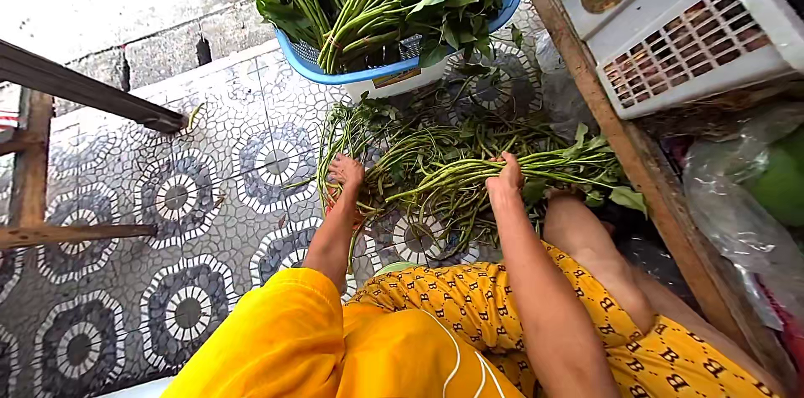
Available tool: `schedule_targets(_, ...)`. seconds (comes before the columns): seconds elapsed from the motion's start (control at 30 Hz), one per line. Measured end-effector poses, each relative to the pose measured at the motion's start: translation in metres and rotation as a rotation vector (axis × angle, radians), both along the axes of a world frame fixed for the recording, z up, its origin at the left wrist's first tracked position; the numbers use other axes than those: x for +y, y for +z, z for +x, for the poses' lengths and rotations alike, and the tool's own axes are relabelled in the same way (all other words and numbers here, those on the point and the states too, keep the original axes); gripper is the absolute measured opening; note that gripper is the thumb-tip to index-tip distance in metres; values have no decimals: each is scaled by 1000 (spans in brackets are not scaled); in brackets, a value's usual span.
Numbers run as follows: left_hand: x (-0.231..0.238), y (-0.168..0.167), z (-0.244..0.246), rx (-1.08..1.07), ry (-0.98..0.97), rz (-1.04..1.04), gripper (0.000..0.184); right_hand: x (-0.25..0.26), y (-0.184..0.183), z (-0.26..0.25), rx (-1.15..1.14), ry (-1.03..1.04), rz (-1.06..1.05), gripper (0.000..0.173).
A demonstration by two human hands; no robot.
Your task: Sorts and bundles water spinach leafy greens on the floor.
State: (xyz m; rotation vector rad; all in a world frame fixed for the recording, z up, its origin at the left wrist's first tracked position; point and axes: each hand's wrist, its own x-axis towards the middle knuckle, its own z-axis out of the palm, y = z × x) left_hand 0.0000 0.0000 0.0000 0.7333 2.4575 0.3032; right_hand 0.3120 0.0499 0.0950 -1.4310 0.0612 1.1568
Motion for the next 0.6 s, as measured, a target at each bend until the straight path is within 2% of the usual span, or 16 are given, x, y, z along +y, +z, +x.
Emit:
schedule_targets(0.03, -14, -13, -25, -67, 15, -43, 69, 1, 0, 3, -3, -11, -2, 26)
schedule_targets(0.07, -27, -26, -47, -129, 5, -38, 56, 2, 0, 4, -12, -8, -4, 25)
schedule_targets(0.13, -41, -32, -76, -232, 38, 76, 38, 5, 0, 4, -30, 11, -14, 25)
schedule_targets(0.27, -59, -7, -80, -269, 216, 397, 37, 6, 1, 2, -57, 25, -24, 26)
schedule_targets(0.33, -67, 1, -78, -281, 264, 482, 36, 6, 1, 1, -54, 32, -19, 29)
schedule_targets(0.6, -58, 3, -69, -288, 315, 495, 34, 6, 4, 10, -39, -3, -19, 23)
